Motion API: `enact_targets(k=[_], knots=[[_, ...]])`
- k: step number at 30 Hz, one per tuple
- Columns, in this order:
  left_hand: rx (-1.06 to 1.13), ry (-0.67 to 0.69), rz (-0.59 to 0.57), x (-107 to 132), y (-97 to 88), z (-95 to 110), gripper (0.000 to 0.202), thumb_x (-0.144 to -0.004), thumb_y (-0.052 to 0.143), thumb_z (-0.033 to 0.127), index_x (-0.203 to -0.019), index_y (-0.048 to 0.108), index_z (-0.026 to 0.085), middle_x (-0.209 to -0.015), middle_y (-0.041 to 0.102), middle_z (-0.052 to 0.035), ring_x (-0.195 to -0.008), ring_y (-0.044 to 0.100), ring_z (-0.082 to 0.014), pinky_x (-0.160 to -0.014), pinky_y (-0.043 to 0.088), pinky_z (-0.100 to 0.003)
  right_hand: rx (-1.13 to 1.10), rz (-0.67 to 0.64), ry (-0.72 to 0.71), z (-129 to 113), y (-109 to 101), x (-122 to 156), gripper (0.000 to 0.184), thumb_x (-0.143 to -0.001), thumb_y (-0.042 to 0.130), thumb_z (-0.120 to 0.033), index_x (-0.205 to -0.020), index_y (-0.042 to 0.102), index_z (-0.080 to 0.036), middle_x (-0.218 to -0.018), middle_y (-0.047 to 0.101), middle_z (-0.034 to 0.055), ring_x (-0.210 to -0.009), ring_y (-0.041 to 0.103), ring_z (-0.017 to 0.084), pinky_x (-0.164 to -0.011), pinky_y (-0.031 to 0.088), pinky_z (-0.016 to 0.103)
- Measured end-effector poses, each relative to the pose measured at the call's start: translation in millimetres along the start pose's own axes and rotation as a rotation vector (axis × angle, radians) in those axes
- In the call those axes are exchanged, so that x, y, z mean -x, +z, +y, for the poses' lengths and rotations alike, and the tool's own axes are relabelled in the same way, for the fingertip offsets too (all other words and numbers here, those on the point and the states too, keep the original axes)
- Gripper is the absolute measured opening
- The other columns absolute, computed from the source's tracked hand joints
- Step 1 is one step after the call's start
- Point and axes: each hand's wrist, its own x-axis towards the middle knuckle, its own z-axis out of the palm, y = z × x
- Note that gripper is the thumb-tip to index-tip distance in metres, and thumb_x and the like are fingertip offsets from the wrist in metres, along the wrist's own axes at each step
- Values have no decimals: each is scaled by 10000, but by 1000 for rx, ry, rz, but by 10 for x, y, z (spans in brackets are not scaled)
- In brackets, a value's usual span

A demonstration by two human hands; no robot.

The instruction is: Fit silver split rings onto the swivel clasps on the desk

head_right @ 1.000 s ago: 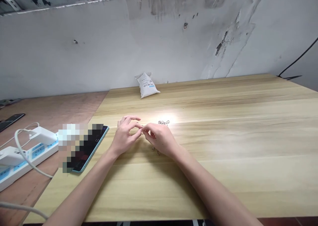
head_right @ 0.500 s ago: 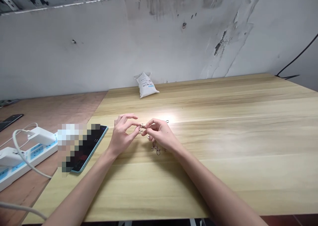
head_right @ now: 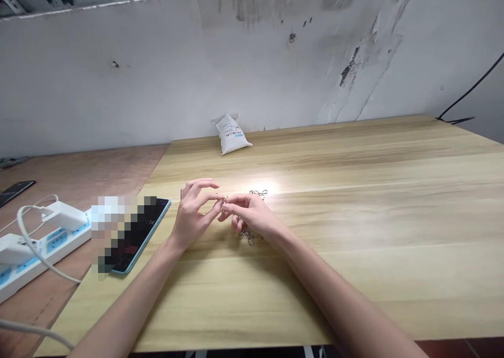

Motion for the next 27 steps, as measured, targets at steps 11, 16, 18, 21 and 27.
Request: enact_targets(k=[11,16,18,21,27], knots=[[-88,-20,20,-16,-22,-22,88,-869,609,219,-836,683,252,-1105,662,-33,-1169,530,-257,-984,355,-427,400,173,-212,-90,-105,6,268,-858,629,-412,-871,700,-153,-787,730,65,-594,598,118,-572,504,257],[-71,-68,-37,-8,-3,-24,85,-860,614,219,-818,682,249,-1129,655,-35,-1164,523,-263,-960,359,-422,547,286,-360,-132,-72,51,207,-883,614,-354,-829,702,-175,-777,738,53,-630,633,140,-559,480,256],[-67,-80,-71,-1,6,-29,81,-857,614,215,-811,675,242,-1133,653,-38,-1154,525,-259,-945,363,-416,605,318,-451,-122,-24,73,175,-899,600,-318,-839,697,-186,-776,739,48,-666,656,150,-567,482,257],[-75,-65,-120,6,9,-55,69,-843,621,201,-806,670,233,-1121,655,-41,-1142,532,-258,-955,354,-425,713,314,-565,-77,65,97,157,-923,571,-284,-876,696,-200,-802,740,48,-675,653,151,-594,492,268],[-98,-139,-62,-6,-24,-131,90,-866,602,211,-844,685,239,-1135,651,-46,-1140,527,-261,-926,367,-417,873,297,-580,-9,40,72,187,-937,541,-287,-904,708,-210,-804,732,44,-619,604,138,-604,470,275]])
